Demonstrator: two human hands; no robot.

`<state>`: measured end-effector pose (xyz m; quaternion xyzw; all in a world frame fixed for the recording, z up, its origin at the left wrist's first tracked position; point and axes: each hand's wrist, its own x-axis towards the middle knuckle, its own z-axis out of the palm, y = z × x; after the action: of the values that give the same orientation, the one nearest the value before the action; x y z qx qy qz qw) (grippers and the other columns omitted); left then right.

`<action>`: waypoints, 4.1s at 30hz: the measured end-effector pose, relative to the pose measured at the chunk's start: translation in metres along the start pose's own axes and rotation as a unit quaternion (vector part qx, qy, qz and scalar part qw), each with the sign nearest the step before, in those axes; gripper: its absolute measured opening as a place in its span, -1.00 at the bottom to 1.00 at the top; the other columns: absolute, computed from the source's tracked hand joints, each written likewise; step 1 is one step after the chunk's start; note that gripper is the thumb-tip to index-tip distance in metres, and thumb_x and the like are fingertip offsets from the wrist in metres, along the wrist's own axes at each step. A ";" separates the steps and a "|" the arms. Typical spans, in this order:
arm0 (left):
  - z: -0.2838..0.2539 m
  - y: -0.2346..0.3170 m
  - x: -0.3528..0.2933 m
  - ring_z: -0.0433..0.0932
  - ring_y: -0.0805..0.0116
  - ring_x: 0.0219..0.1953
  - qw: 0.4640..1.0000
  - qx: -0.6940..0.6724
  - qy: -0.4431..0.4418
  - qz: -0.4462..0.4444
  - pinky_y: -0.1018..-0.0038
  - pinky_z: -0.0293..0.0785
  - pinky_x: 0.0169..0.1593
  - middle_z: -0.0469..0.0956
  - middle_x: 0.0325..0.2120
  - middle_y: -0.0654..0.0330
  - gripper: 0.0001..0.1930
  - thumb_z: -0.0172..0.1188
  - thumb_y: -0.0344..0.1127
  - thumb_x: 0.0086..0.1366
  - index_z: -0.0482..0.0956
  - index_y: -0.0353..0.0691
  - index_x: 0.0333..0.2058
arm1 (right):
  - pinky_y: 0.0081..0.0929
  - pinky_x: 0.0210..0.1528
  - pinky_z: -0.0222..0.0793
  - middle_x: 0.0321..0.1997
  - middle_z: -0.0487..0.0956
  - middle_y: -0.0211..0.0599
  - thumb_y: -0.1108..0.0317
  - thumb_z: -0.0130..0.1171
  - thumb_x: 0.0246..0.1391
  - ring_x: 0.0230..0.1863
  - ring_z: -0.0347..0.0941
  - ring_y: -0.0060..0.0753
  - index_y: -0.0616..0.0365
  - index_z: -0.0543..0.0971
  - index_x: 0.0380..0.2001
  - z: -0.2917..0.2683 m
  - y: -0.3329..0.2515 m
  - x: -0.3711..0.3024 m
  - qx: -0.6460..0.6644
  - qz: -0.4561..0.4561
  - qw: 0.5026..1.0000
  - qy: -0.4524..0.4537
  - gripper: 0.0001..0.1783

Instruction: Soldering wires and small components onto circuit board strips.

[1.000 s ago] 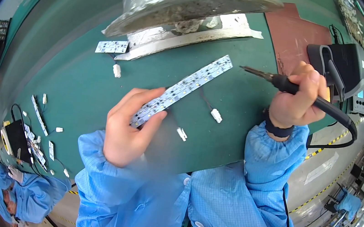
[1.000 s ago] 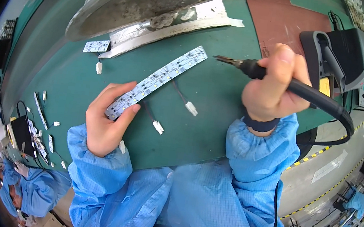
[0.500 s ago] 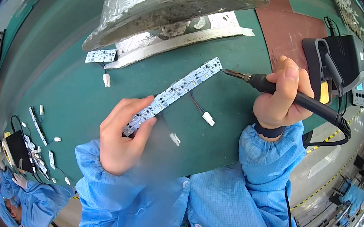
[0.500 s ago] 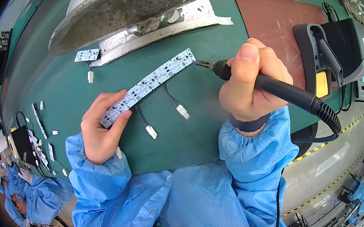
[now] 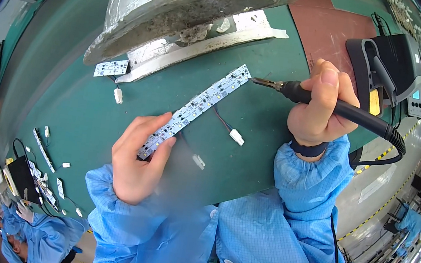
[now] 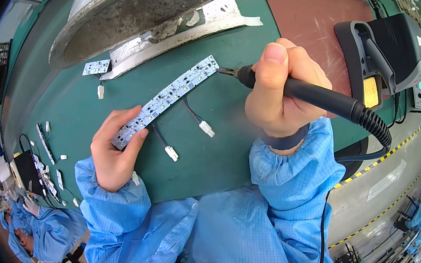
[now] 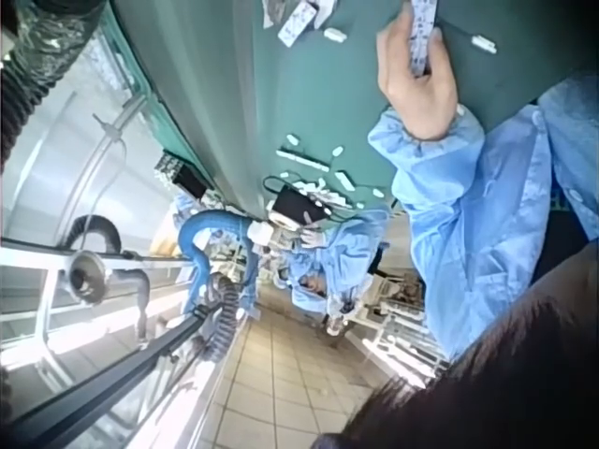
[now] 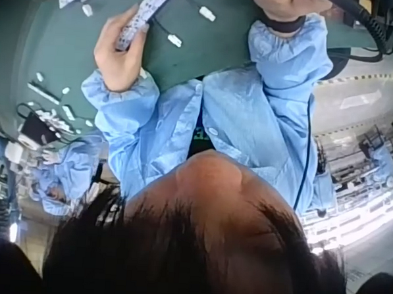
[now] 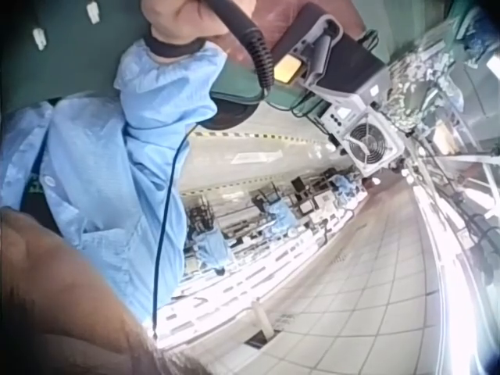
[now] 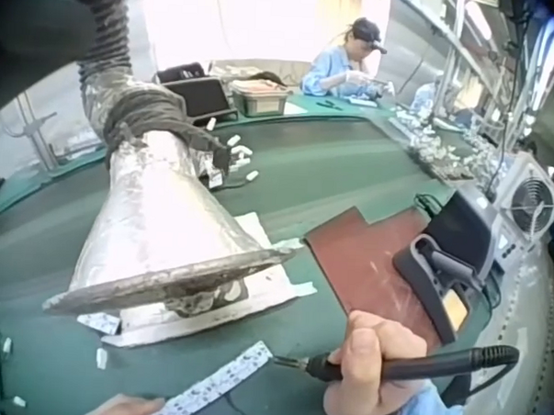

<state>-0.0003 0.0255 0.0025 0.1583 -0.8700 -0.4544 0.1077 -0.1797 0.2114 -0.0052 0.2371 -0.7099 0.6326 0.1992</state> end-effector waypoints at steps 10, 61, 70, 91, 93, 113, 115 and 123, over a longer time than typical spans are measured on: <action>0.001 0.000 -0.001 0.57 0.26 -0.25 1.000 -0.002 0.004 -0.007 0.49 0.47 -0.14 0.58 -0.27 0.02 -0.58 0.27 -0.68 0.00 0.58 -0.35 -0.09 | -0.56 -0.52 0.10 -0.68 0.37 -0.30 0.38 0.03 0.14 -0.60 0.21 -0.57 0.35 0.38 -0.68 -0.001 0.002 0.002 0.035 -0.018 0.999 -0.014 -0.65; -0.012 -0.020 0.002 0.52 0.24 -0.18 0.984 -0.169 -0.048 0.013 0.45 0.43 -0.07 0.51 -0.21 0.06 -0.49 0.10 -0.66 0.06 0.44 -0.35 0.07 | -0.50 -0.39 0.37 -0.62 0.41 -0.28 0.48 0.01 0.14 -0.55 0.33 -0.42 0.29 0.41 -0.66 -0.005 0.025 0.025 0.117 -0.011 0.969 0.215 -0.72; -0.016 -0.023 0.002 0.53 0.36 -0.07 0.983 -0.166 -0.076 0.010 0.55 0.44 -0.05 0.46 -0.10 0.07 -0.46 0.13 -0.71 0.07 0.40 -0.38 0.10 | -0.52 -0.40 0.38 -0.63 0.39 -0.30 0.46 0.02 0.13 -0.56 0.33 -0.43 0.29 0.39 -0.69 -0.005 0.027 0.027 0.122 -0.014 0.968 0.217 -0.69; -0.018 -0.016 -0.004 0.51 0.42 -0.23 0.966 -0.236 -0.102 -0.009 0.51 0.43 -0.15 0.53 -0.17 0.10 -0.46 0.19 -0.61 0.11 0.41 -0.29 0.12 | -0.54 -0.38 0.38 -0.61 0.39 -0.29 0.45 0.05 0.15 -0.54 0.32 -0.45 0.27 0.39 -0.66 -0.006 0.030 0.027 0.132 -0.013 0.967 0.218 -0.70; -0.018 -0.016 -0.005 0.51 0.42 -0.24 0.966 -0.236 -0.106 -0.007 0.51 0.43 -0.15 0.53 -0.17 0.09 -0.46 0.19 -0.60 0.11 0.41 -0.29 0.12 | -0.54 -0.39 0.37 -0.61 0.39 -0.29 0.45 0.05 0.15 -0.55 0.32 -0.45 0.27 0.39 -0.67 -0.005 0.029 0.027 0.130 -0.010 0.966 0.223 -0.69; -0.016 -0.020 -0.003 0.50 0.37 -0.23 0.960 -0.247 -0.119 0.047 0.49 0.42 -0.15 0.53 -0.17 0.03 -0.50 0.18 -0.61 0.11 0.43 -0.38 0.08 | -0.51 -0.42 0.30 -0.63 0.40 -0.30 0.47 0.01 0.14 -0.57 0.28 -0.45 0.28 0.40 -0.65 -0.006 0.024 0.024 0.113 -0.006 0.975 0.192 -0.72; -0.016 -0.019 -0.004 0.50 0.34 -0.22 0.961 -0.245 -0.119 0.043 0.49 0.42 -0.13 0.53 -0.17 0.03 -0.51 0.19 -0.60 0.10 0.45 -0.38 0.06 | -0.51 -0.42 0.29 -0.63 0.40 -0.30 0.48 0.01 0.13 -0.57 0.27 -0.46 0.27 0.40 -0.66 -0.005 0.023 0.025 0.110 -0.008 0.975 0.193 -0.73; -0.013 -0.021 -0.003 0.52 0.23 -0.13 0.961 -0.251 -0.106 0.053 0.44 0.42 -0.08 0.54 -0.13 0.00 -0.54 0.23 -0.61 0.06 0.48 -0.40 0.01 | -0.49 -0.44 0.25 -0.64 0.36 -0.31 0.49 -0.01 0.12 -0.59 0.24 -0.46 0.27 0.39 -0.67 -0.003 0.025 0.026 0.074 -0.021 0.974 0.212 -0.73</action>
<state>0.0104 0.0053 -0.0077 0.0309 -0.7414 -0.6661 0.0748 -0.2159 0.2143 -0.0099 0.1266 -0.5975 0.7148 0.3407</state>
